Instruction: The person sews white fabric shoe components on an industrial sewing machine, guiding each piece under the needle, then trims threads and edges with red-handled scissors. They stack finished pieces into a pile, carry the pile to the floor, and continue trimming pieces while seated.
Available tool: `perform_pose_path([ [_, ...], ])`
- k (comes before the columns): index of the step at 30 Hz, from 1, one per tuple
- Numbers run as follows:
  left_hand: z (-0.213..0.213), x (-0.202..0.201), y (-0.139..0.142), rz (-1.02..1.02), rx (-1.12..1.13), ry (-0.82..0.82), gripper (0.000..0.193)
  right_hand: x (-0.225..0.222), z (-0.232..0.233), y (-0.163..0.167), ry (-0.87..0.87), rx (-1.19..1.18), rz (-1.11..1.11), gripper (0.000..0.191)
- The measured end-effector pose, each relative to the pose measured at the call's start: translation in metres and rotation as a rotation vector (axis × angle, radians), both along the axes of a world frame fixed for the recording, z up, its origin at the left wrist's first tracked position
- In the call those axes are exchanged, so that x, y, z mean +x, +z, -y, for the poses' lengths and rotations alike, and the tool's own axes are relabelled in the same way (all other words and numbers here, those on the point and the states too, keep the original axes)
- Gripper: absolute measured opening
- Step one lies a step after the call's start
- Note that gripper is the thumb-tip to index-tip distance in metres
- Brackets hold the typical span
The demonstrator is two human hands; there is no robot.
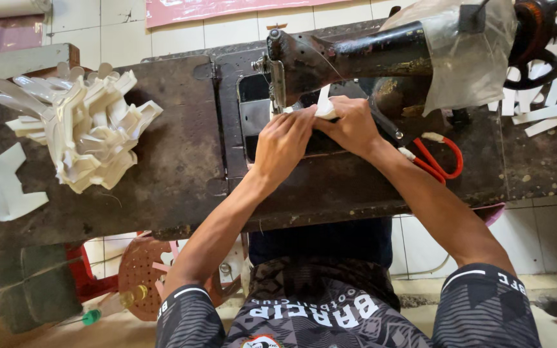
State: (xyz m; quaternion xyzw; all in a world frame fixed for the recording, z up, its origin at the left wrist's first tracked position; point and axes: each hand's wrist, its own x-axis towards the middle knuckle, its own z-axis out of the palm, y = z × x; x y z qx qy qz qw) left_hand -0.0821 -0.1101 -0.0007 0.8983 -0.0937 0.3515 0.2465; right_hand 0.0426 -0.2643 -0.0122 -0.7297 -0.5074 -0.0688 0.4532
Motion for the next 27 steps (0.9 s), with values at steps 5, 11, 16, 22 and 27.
perform_pose_path([
  [5,0.002,-0.015,-0.013,-0.023,-0.066,0.009,0.035,0.001,0.0,0.007,-0.012,-0.095,-0.085,0.019],
  [11,0.008,-0.023,-0.034,-0.073,0.212,0.059,0.037,0.035,-0.005,0.024,-0.081,-0.113,-0.071,0.023],
  [16,0.011,-0.02,-0.038,-0.133,0.238,0.094,0.04,0.042,-0.027,0.018,0.008,-0.349,-0.16,0.028],
  [22,0.016,-0.015,-0.039,-0.151,0.3,0.114,0.046,0.041,-0.039,0.008,0.02,-0.263,-0.593,0.02],
  [27,0.015,-0.011,-0.037,-0.157,0.327,0.136,0.046,0.043,-0.035,0.005,0.133,-0.083,-0.7,0.021],
])
